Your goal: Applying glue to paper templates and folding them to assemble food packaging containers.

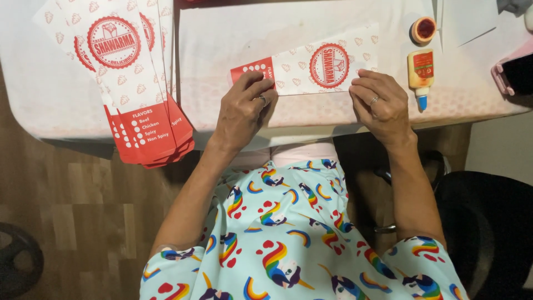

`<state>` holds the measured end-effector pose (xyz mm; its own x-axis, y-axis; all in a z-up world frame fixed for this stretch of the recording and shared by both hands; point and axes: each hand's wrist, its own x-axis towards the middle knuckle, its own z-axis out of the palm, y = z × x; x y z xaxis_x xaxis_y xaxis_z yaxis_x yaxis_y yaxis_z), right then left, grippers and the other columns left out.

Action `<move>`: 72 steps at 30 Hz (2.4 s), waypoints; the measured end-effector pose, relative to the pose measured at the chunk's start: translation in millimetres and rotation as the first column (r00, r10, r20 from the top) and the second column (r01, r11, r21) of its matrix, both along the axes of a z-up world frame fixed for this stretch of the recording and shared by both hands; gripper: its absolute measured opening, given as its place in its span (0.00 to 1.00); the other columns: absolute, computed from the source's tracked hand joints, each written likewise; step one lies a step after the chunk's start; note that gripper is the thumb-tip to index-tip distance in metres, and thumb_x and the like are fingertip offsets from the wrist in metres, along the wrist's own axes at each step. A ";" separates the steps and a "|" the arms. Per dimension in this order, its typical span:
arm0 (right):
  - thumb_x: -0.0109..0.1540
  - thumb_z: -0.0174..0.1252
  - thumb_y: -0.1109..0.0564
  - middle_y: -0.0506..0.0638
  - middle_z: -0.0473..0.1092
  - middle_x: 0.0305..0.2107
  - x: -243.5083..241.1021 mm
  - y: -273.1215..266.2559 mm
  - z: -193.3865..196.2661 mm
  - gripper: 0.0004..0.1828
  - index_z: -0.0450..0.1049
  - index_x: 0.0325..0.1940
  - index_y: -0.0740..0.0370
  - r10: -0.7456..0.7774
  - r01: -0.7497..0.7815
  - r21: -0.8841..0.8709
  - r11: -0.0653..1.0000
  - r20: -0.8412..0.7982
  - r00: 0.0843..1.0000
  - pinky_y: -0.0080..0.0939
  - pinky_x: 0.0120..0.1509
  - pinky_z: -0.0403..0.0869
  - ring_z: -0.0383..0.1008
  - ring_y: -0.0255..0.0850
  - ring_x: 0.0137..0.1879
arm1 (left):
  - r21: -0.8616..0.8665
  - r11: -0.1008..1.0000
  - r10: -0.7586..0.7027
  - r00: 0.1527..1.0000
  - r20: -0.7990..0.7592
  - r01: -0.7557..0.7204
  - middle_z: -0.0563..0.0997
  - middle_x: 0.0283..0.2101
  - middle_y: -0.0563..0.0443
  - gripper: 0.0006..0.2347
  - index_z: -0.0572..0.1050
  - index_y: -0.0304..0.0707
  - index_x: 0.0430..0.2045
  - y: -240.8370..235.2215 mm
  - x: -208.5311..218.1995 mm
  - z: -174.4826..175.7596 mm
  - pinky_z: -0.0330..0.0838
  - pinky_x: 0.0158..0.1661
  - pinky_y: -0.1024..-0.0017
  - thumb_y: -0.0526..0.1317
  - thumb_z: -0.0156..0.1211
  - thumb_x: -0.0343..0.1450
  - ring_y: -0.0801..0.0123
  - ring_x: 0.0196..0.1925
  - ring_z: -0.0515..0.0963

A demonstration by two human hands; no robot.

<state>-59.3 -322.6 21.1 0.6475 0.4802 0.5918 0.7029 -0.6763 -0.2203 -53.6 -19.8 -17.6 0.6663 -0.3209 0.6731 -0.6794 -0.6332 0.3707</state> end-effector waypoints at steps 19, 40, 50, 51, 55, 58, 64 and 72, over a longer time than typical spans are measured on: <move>0.69 0.40 0.28 0.47 0.33 0.81 52.1 10.1 4.8 0.47 0.35 0.84 0.51 -0.143 -0.126 -0.455 0.882 -0.512 0.847 0.70 0.81 0.26 0.25 0.52 0.84 | 0.053 0.998 -0.028 0.979 -0.200 0.039 0.77 0.62 0.35 0.10 0.79 0.27 0.52 28.3 -40.2 -1.8 0.64 0.69 0.49 0.30 0.63 0.77 0.44 0.68 0.72; 0.67 0.39 0.28 0.55 0.28 0.80 41.9 6.6 14.7 0.51 0.30 0.83 0.57 -0.262 -0.040 -0.498 0.866 -0.520 0.813 0.71 0.81 0.23 0.21 0.52 0.84 | 0.716 0.695 0.631 0.535 -0.561 -0.069 0.25 0.78 0.37 0.49 0.28 0.32 0.75 -14.3 -30.5 44.9 0.23 0.76 0.47 0.78 0.25 0.74 0.52 0.80 0.24; 0.62 0.24 0.13 0.68 0.41 0.78 -23.7 50.8 -9.6 0.64 0.45 0.80 0.70 -0.021 -0.164 -0.370 0.914 -0.447 0.894 0.77 0.79 0.29 0.35 0.63 0.83 | 0.429 0.903 0.138 0.923 -0.360 0.032 0.49 0.79 0.45 0.40 0.52 0.43 0.76 -25.5 -46.6 -5.9 0.44 0.73 0.38 0.65 0.55 0.72 0.46 0.81 0.47; 0.61 0.26 0.13 0.71 0.44 0.76 -26.3 35.4 -9.1 0.65 0.46 0.80 0.72 -0.093 -0.120 -0.416 0.901 -0.456 0.885 0.79 0.79 0.32 0.38 0.65 0.82 | 0.450 0.893 0.147 0.931 -0.333 0.020 0.50 0.79 0.44 0.40 0.53 0.43 0.75 -25.5 -45.3 -5.8 0.44 0.73 0.38 0.64 0.58 0.72 0.47 0.80 0.48; 0.64 0.28 0.17 0.81 0.48 0.74 -43.6 -25.2 3.6 0.64 0.49 0.78 0.81 -0.318 0.077 -0.511 0.856 -0.402 0.859 0.83 0.76 0.34 0.44 0.74 0.80 | 0.453 0.891 0.144 0.948 -0.283 0.000 0.55 0.78 0.42 0.39 0.57 0.41 0.74 -25.7 -46.6 -10.3 0.48 0.71 0.36 0.60 0.63 0.70 0.45 0.79 0.51; 0.68 0.43 0.28 0.84 0.50 0.74 -51.7 -44.1 1.9 0.56 0.51 0.79 0.85 -0.375 0.180 -0.477 0.860 -0.352 0.858 0.81 0.77 0.29 0.42 0.77 0.80 | 0.389 0.919 0.154 0.969 -0.192 -0.069 0.62 0.73 0.35 0.35 0.63 0.35 0.69 -32.2 -50.7 -23.3 0.54 0.66 0.31 0.55 0.65 0.70 0.38 0.75 0.59; 0.75 0.53 0.73 0.72 0.63 0.64 1.9 -18.7 37.6 0.09 0.76 0.52 0.86 -0.219 0.220 -0.014 0.975 -0.196 0.956 0.60 0.66 0.73 0.70 0.63 0.64 | 0.161 0.983 0.091 0.996 0.015 -0.093 0.64 0.24 0.48 0.09 0.73 0.29 0.36 -18.2 -71.2 21.1 0.54 0.24 0.63 0.21 0.49 0.67 0.59 0.26 0.63; 0.66 0.64 0.72 0.60 0.77 0.44 146.1 57.8 6.1 0.07 0.81 0.48 0.70 -0.075 0.058 0.150 0.987 0.112 0.991 0.50 0.54 0.70 0.73 0.56 0.48 | -0.362 0.706 0.383 0.758 -0.528 -0.609 0.73 0.29 0.59 0.18 0.69 0.40 0.60 91.7 -48.2 75.1 0.67 0.30 0.79 0.33 0.66 0.76 0.79 0.25 0.67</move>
